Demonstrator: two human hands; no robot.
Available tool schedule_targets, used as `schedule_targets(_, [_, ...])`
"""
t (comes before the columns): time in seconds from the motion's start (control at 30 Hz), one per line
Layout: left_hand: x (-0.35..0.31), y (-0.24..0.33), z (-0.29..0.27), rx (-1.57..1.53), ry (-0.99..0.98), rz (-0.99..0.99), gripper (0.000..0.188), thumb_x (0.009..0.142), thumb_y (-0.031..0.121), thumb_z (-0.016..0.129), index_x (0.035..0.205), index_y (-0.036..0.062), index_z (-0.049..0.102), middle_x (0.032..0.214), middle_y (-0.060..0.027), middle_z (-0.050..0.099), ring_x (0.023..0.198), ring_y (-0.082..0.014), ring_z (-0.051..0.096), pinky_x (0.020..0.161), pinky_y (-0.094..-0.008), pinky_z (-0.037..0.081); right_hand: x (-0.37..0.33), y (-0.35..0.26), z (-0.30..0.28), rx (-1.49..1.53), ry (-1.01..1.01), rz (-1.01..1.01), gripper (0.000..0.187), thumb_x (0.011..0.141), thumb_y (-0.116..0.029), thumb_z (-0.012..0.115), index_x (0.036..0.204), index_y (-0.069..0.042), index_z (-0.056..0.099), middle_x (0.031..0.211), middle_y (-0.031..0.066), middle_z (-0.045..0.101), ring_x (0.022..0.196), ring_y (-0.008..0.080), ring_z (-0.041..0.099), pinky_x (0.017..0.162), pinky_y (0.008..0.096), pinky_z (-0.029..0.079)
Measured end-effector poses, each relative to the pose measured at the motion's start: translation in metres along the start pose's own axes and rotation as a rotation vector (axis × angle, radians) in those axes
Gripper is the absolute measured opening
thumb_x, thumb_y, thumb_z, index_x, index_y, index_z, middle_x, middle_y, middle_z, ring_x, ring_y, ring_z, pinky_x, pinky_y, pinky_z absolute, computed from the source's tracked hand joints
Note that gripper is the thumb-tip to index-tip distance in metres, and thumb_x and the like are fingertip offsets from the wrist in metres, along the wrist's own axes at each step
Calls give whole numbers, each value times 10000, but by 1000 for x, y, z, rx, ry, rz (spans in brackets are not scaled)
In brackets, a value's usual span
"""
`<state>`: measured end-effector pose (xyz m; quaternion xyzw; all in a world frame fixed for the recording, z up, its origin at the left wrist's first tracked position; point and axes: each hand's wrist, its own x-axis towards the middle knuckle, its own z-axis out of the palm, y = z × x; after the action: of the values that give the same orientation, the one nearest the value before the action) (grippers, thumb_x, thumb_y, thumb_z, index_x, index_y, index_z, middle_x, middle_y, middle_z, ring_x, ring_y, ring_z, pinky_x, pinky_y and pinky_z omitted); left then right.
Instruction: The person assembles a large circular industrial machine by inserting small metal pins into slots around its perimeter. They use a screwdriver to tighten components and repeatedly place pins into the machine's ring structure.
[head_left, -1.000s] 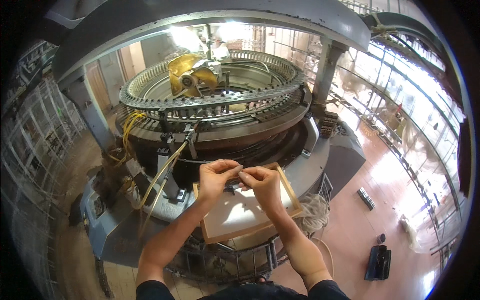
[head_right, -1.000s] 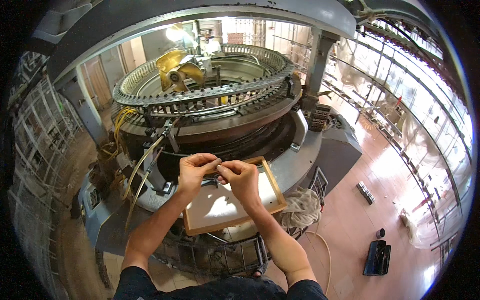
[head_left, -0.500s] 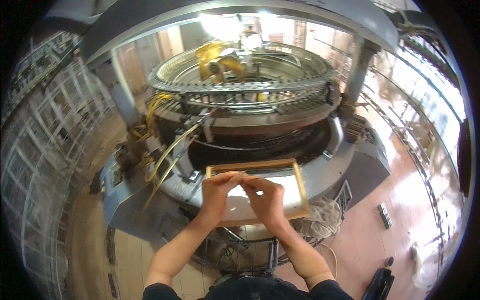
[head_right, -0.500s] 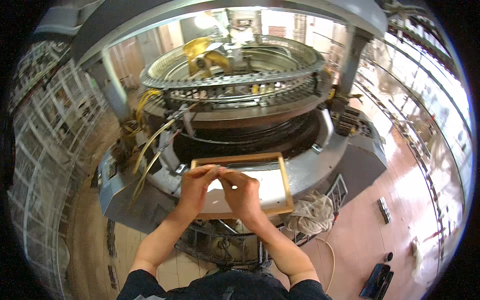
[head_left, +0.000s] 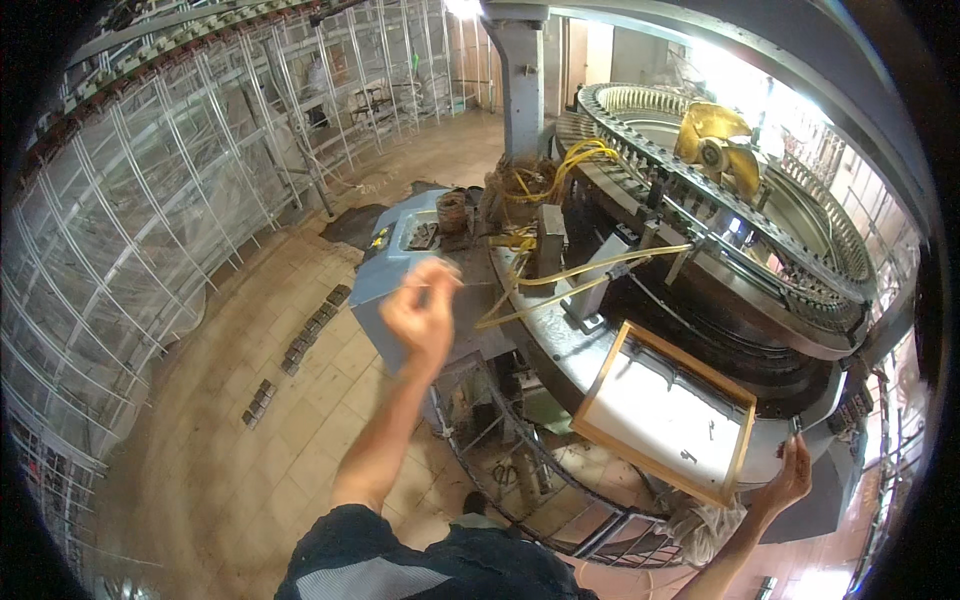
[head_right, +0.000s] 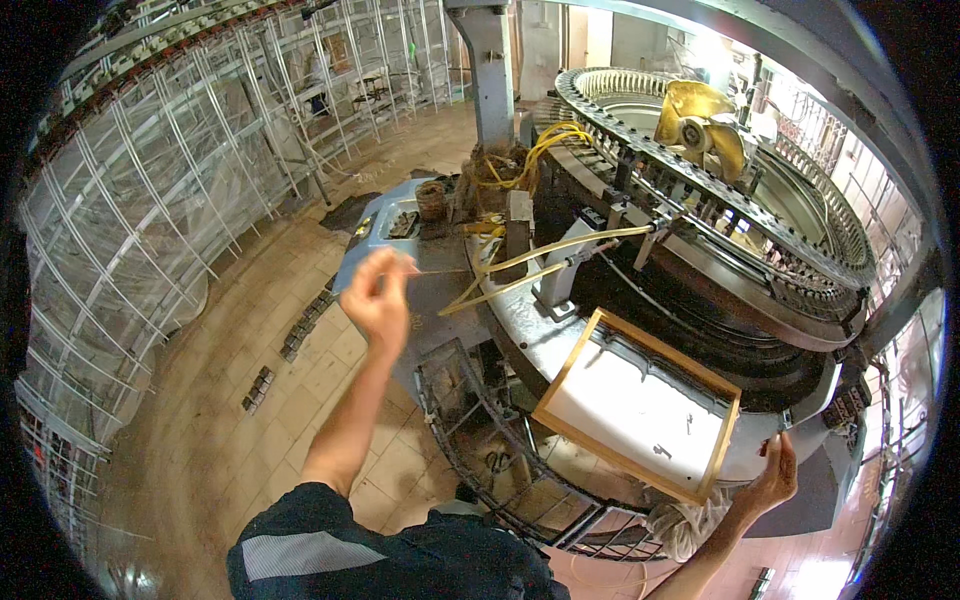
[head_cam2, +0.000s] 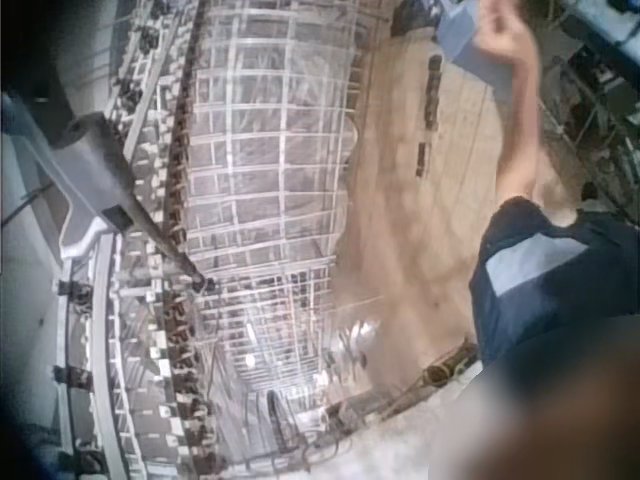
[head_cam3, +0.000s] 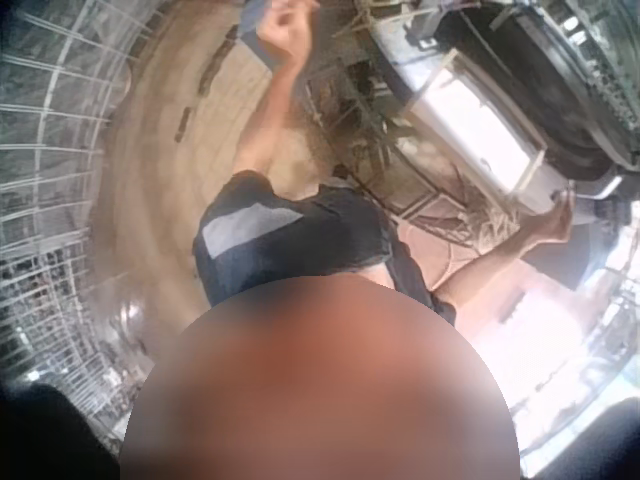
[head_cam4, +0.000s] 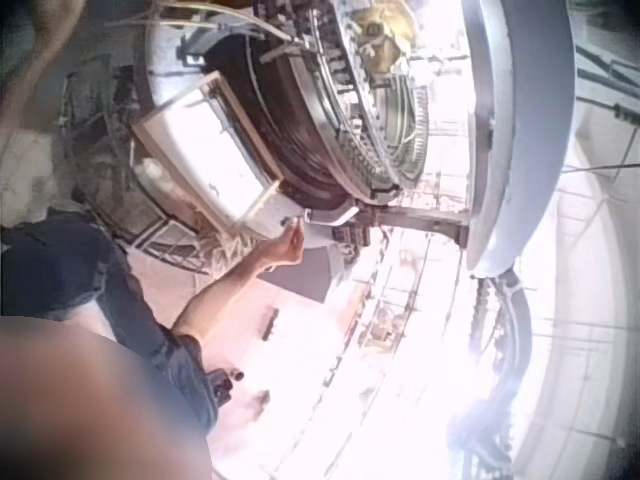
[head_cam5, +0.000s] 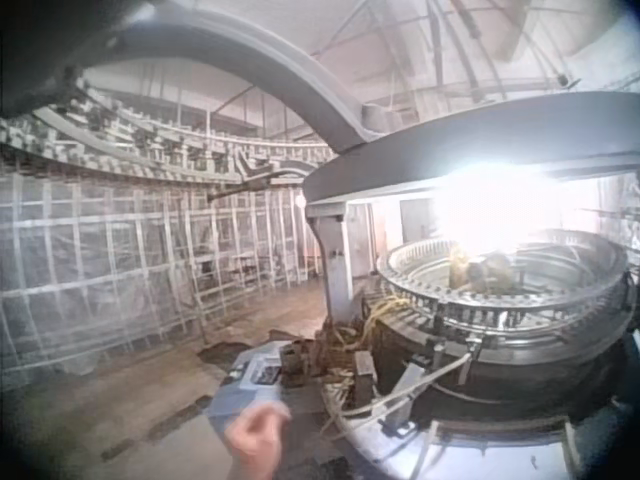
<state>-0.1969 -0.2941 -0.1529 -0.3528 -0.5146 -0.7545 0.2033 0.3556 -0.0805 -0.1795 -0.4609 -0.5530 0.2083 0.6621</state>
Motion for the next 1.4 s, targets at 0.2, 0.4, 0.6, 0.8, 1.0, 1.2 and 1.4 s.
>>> schedule_targets(0.2, [113,-225,-78,758,-140,-203,433,884,121,754,1297,10,685,1266,-175,711,1182,-299,668,992,-415,526,6,47,9,-155,80,33,243,902,-97,745,1124,-8,787,943,105,779,819,167,699,755,301,577])
schedule_targets(0.4, [152,-315,-88,1157,-419,-416,632,948,382,729,1426,-6,589,1512,-220,536,1369,-395,526,1128,-515,440,3,50,21,-51,156,142,158,871,-18,770,1018,26,806,840,39,764,712,103,662,667,240,517])
schedule_targets(0.6, [154,-298,-90,1192,-420,-403,630,921,341,754,1411,24,518,1331,-259,585,1238,-447,546,1012,-542,471,2,34,25,-126,143,117,151,883,-50,783,997,48,792,789,33,737,684,88,648,646,233,506])
schedule_targets(0.8, [159,-305,-88,1242,-434,-342,498,892,327,785,1220,49,534,1205,-226,564,1136,-417,530,932,-557,466,1,27,26,-98,124,174,165,876,-42,782,1011,53,789,842,44,754,720,89,652,686,230,512])
schedule_targets(1.0, [155,-305,-90,1142,-386,-343,463,841,233,818,1153,7,561,1147,-242,598,1145,-419,534,970,-521,439,0,22,28,-127,114,159,152,887,-74,785,995,32,795,816,11,742,703,69,638,646,224,504])
schedule_targets(1.2, [158,-323,-99,1134,-406,-321,460,891,287,764,1210,45,537,1208,-222,558,1130,-419,527,913,-582,458,0,26,26,-150,121,148,159,881,-80,788,997,29,797,828,14,754,726,77,650,674,229,516])
schedule_targets(1.4, [157,-336,-104,1064,-391,-252,443,893,268,763,1201,46,536,1198,-226,572,1121,-418,544,902,-584,468,1,34,24,-224,115,143,165,874,-89,790,997,20,803,861,37,776,762,89,673,723,236,531])
